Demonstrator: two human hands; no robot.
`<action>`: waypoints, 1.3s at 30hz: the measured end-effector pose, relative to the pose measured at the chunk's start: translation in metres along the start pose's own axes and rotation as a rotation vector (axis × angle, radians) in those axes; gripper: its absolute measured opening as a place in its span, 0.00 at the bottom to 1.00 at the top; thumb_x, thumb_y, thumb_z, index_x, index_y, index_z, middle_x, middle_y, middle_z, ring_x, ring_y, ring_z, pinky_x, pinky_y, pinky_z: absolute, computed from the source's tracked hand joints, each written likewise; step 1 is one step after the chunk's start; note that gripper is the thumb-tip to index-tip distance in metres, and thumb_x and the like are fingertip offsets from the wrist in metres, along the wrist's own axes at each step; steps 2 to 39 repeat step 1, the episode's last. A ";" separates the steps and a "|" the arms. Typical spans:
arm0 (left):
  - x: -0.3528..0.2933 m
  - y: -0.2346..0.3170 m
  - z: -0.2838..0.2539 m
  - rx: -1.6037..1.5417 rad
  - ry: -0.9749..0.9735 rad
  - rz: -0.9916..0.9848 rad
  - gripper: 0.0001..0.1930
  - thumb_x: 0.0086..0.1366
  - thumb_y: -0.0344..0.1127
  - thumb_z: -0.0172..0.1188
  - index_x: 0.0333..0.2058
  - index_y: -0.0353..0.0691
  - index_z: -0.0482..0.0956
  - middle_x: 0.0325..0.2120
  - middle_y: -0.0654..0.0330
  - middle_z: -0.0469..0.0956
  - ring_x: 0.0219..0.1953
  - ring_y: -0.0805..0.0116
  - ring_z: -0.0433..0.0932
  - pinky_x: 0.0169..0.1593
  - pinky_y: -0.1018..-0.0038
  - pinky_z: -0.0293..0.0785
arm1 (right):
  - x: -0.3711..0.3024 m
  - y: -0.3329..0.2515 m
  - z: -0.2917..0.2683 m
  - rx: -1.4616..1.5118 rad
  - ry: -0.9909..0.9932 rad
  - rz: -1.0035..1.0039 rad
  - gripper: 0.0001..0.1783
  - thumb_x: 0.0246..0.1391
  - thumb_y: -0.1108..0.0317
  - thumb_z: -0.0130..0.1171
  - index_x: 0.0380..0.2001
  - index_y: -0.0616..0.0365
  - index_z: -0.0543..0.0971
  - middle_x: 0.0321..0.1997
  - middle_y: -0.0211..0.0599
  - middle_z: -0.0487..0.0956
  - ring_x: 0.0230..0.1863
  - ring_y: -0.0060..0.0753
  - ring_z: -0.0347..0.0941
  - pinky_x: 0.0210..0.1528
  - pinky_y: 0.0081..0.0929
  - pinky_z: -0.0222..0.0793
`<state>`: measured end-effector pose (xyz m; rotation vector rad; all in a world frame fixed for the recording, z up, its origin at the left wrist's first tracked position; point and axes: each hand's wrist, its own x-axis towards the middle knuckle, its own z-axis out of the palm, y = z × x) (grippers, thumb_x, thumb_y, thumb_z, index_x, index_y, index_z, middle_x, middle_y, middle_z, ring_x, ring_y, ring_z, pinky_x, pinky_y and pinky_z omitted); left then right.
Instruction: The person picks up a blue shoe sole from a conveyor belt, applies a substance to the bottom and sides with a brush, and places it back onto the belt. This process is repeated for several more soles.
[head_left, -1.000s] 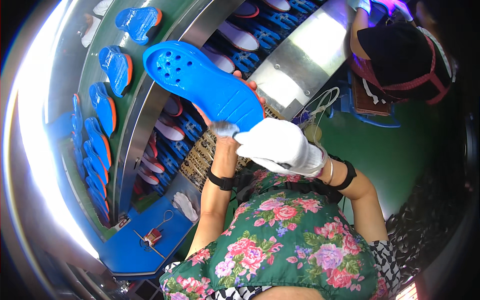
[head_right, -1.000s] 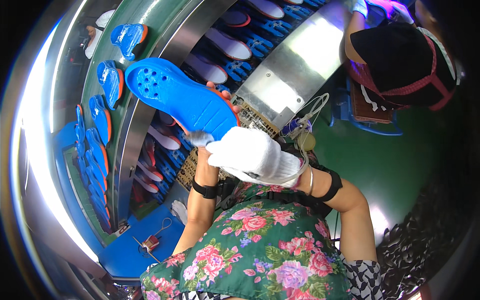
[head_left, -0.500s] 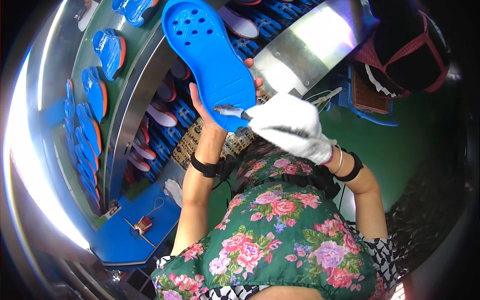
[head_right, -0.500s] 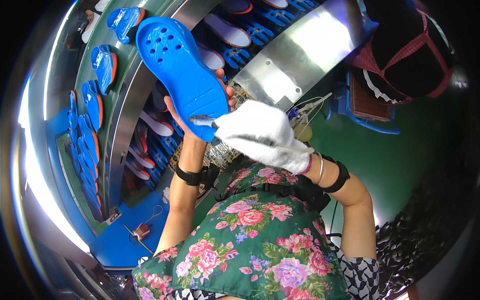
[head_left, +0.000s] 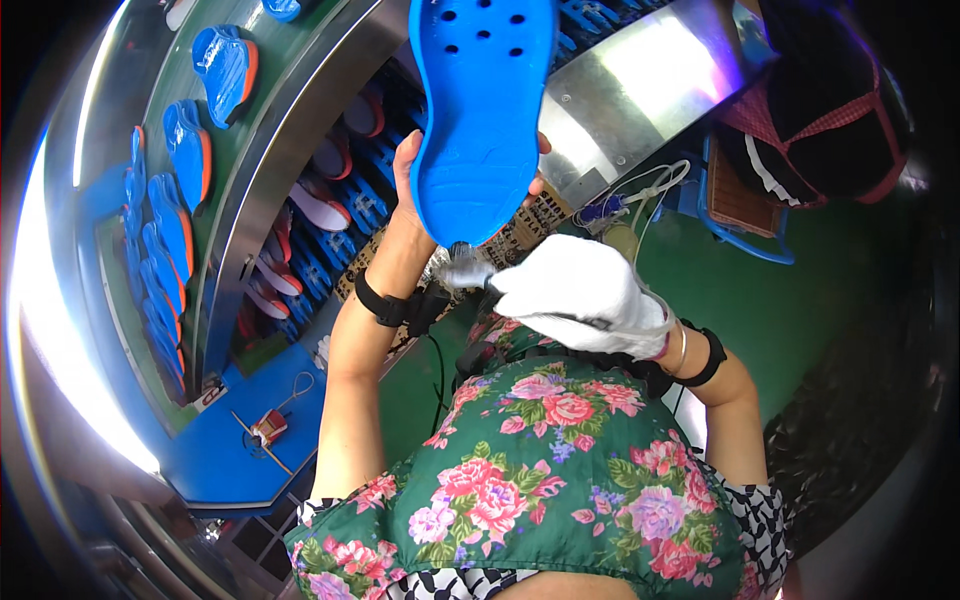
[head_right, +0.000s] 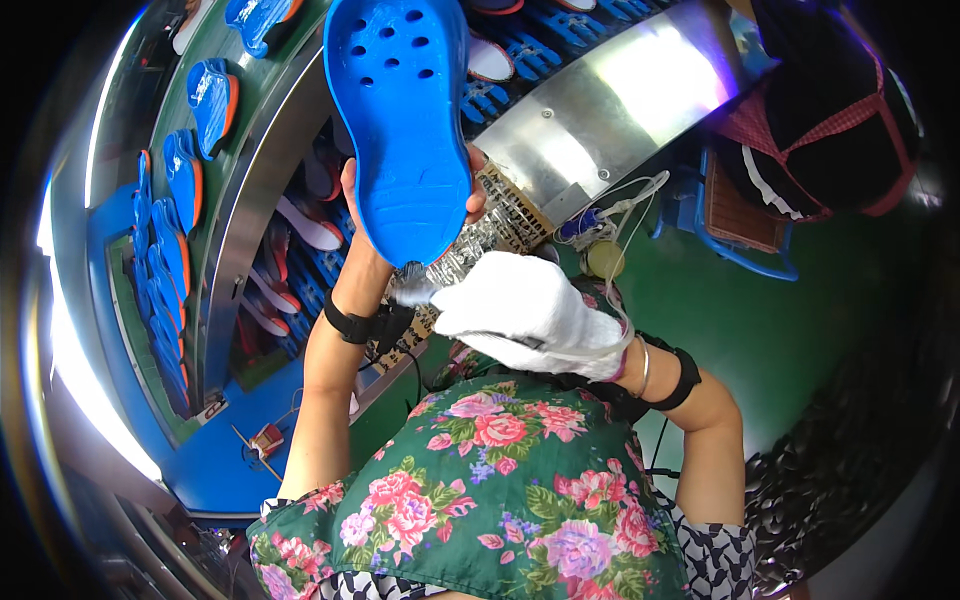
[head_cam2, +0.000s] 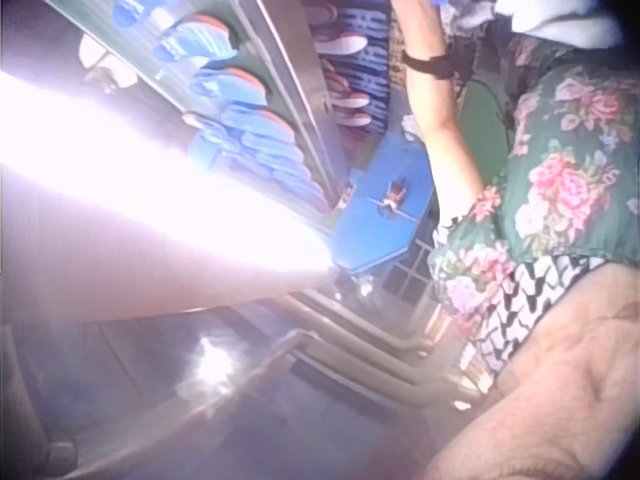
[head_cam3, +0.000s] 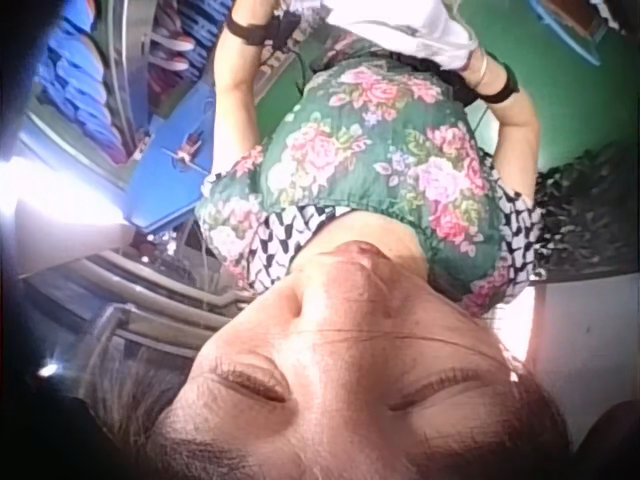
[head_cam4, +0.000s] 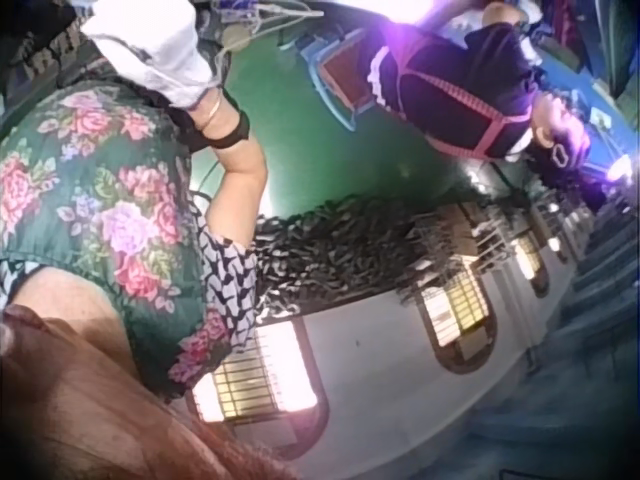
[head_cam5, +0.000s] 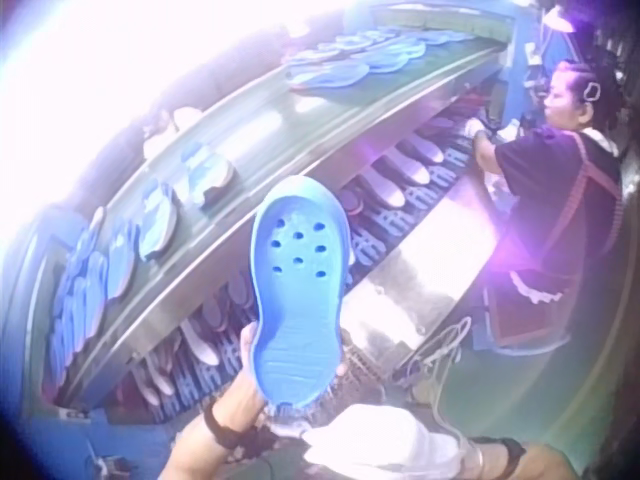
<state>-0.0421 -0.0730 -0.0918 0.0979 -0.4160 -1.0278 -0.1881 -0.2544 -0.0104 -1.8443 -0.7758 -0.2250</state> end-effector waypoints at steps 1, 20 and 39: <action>-0.001 0.001 -0.001 0.094 -0.022 -0.027 0.58 0.58 0.72 0.59 0.73 0.34 0.50 0.67 0.34 0.57 0.56 0.38 0.75 0.53 0.43 0.81 | 0.000 -0.001 -0.003 0.132 -0.011 0.045 0.16 0.49 0.72 0.72 0.43 0.50 0.87 0.44 0.37 0.87 0.38 0.42 0.82 0.42 0.34 0.79; -0.001 0.001 -0.001 0.094 -0.022 -0.027 0.58 0.58 0.72 0.59 0.73 0.34 0.50 0.67 0.34 0.57 0.56 0.38 0.75 0.53 0.43 0.81 | 0.000 -0.001 -0.003 0.132 -0.011 0.045 0.16 0.49 0.72 0.72 0.43 0.50 0.87 0.44 0.37 0.87 0.38 0.42 0.82 0.42 0.34 0.79; -0.001 0.001 -0.001 0.094 -0.022 -0.027 0.58 0.58 0.72 0.59 0.73 0.34 0.50 0.67 0.34 0.57 0.56 0.38 0.75 0.53 0.43 0.81 | 0.000 -0.001 -0.003 0.132 -0.011 0.045 0.16 0.49 0.72 0.72 0.43 0.50 0.87 0.44 0.37 0.87 0.38 0.42 0.82 0.42 0.34 0.79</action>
